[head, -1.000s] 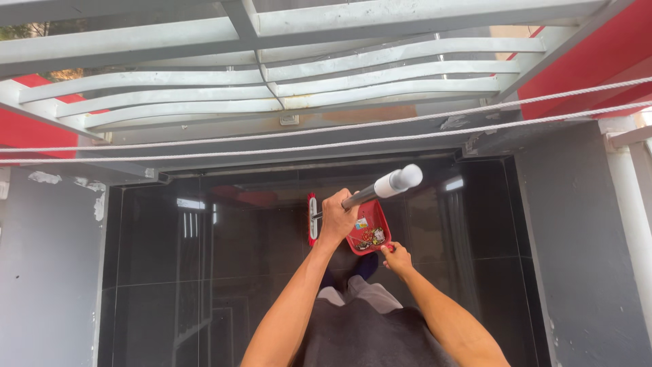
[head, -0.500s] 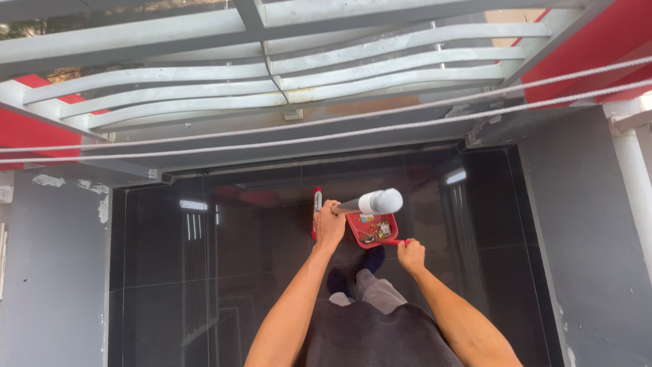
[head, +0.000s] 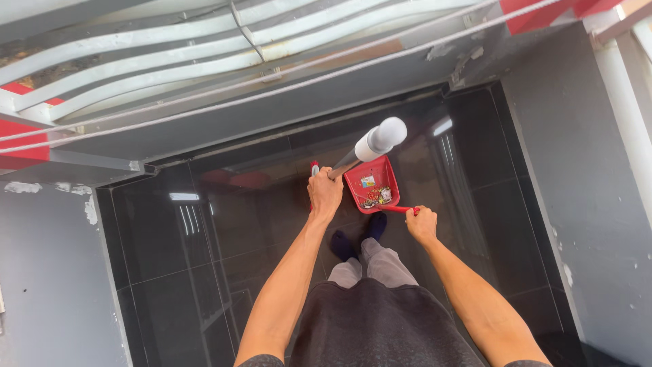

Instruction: The person sweeps debris from the floor onto a dustpan using a small brush by hand.

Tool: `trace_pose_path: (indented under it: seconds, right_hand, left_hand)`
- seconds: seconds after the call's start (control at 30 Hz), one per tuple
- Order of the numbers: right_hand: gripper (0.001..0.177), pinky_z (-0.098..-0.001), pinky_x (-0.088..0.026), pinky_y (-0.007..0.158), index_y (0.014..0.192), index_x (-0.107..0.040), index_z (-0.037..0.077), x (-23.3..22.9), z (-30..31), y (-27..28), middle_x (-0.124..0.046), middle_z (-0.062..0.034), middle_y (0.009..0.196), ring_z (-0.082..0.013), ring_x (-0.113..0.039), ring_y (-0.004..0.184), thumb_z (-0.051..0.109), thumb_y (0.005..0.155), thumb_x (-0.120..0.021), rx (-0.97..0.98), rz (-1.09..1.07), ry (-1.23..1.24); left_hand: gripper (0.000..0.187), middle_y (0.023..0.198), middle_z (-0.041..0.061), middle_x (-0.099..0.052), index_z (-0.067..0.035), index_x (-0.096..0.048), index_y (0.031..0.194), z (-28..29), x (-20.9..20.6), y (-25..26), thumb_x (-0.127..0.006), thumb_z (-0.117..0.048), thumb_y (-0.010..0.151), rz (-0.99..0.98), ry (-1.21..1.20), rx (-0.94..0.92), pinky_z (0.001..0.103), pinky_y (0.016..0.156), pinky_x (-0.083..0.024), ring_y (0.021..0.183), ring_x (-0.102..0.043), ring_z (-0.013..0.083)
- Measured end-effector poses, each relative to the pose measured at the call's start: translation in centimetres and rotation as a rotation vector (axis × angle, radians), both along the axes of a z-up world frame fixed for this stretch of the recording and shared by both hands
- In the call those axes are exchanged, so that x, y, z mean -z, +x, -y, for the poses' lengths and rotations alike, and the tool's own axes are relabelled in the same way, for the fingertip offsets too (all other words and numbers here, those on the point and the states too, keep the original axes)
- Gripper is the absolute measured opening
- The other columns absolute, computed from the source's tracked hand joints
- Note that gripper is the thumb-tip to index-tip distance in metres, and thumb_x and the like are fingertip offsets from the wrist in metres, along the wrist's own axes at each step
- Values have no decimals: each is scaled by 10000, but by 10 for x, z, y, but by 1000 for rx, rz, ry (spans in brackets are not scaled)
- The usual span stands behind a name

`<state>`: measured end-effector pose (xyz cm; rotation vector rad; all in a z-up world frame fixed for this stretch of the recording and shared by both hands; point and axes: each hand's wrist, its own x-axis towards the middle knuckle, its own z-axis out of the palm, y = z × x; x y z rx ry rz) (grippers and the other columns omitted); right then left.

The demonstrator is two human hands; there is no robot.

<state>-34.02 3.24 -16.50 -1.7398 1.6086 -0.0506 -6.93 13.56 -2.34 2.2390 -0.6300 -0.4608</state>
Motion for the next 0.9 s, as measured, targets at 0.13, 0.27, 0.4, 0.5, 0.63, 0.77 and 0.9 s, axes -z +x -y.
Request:
trace_pose_path:
  seconds: [0.13,0.27,0.4,0.5,0.63,0.77,0.9]
  right_hand:
    - [335,-401,-572,828,1043,-743,-40,2,-16,-27,-764,-159,738,-302,-760,786,257,925,-643,17,-13,-21]
    - [335,-397,-581,841,1066,-749,-21,4,-32,-50,-763,-154,743,-292,-770,790,262,923,-642,32,-49,38]
    - [350,-394,-578,856,1118,-740,-10,6,-52,-75,-764,-160,745,-290,-772,806,258,911,-653,48,-89,80]
    - [357,-403,-564,872,1132,-740,2,7,-70,-90,-764,-158,737,-299,-761,824,266,904,-666,48,-131,85]
    - [342,-409,-577,855,1111,-754,2,10,-92,-111,-762,-143,743,-300,-768,817,262,914,-653,80,-106,100]
    - [344,-411,-573,856,1104,-757,-4,11,-106,-125,-766,-143,744,-301,-766,824,276,931,-656,83,-131,132]
    - [379,-407,-575,856,1173,-715,-32,13,-125,-134,-767,-165,763,-303,-768,850,266,943,-672,109,-118,141]
  left_hand:
    - [262,790,268,-702,-5,-735,993,-9,-3,-7,-672,-248,919,-16,11,40,525,755,-554,849,-681,489]
    - [258,784,265,-702,-8,-734,987,-14,-4,-12,-679,-248,910,-6,14,55,530,747,-556,836,-680,493]
    - [234,798,262,-709,-7,-740,985,-14,2,-24,-689,-222,905,32,33,69,531,737,-558,830,-686,490]
    - [226,793,250,-718,-15,-740,1002,-21,4,-34,-694,-200,881,55,25,91,512,729,-569,808,-704,469]
    - [234,777,263,-708,-19,-750,1024,-29,4,-48,-709,-194,875,111,28,96,508,718,-568,795,-703,469]
    - [225,754,257,-705,-7,-749,1007,-36,5,-60,-701,-195,892,132,22,125,502,695,-559,760,-705,455]
    - [221,732,256,-699,8,-739,996,-51,11,-73,-689,-195,925,140,1,146,502,671,-549,745,-700,455]
